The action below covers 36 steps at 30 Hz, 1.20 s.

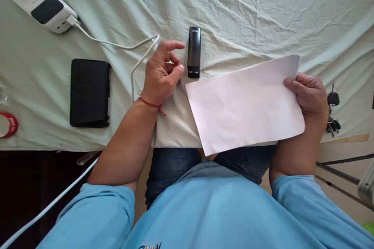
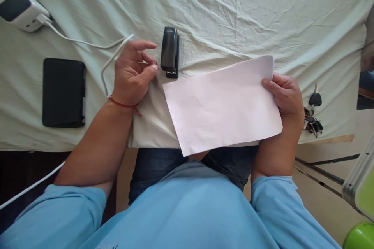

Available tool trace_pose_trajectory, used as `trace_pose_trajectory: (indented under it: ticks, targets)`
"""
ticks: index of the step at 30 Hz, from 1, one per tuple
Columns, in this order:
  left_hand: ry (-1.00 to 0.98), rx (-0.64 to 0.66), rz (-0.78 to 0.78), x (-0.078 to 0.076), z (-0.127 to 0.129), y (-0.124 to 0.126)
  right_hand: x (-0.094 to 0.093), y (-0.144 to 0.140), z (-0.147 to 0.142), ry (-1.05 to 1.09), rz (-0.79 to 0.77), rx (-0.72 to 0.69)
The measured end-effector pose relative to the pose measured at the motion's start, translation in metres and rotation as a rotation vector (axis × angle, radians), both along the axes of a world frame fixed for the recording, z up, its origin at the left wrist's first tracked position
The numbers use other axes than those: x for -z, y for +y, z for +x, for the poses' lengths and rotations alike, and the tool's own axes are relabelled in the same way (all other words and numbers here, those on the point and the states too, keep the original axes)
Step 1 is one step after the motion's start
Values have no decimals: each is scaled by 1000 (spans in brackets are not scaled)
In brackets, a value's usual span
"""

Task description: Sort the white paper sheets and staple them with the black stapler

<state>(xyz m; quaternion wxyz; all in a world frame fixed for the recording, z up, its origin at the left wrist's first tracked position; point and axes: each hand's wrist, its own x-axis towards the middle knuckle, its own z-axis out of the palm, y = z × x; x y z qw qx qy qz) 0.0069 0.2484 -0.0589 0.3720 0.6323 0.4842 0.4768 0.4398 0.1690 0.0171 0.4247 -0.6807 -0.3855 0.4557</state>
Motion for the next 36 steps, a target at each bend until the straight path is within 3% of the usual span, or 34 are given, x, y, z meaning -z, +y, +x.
trace_pose_trajectory:
  ticks: [5,9,16,19,25,30,33,36]
  targets:
    - [161,25,-58,-5,-7,3,-2,1,-6,21,-48,-16]
    - [162,89,-56,-14,-6,-5,-2,2,-8,45,-63,-19]
    - [329,248,130,-21,3,-13,-4,2,-10,49,-81,-17]
    - [414,207,130,-20,9,-14,-3,2,-10,53,-74,-27]
    - [392,90,156,-18,7,-12,-3,2,-9,41,-69,-39]
    - [364,-91,222,-6,-9,-1,2,2,-11,2,115,-6]
    - [353,-71,135,0,-9,3,6,6,-14,-23,167,4]
    - [344,-51,32,-6,-3,-2,6,9,-14,-45,62,-43]
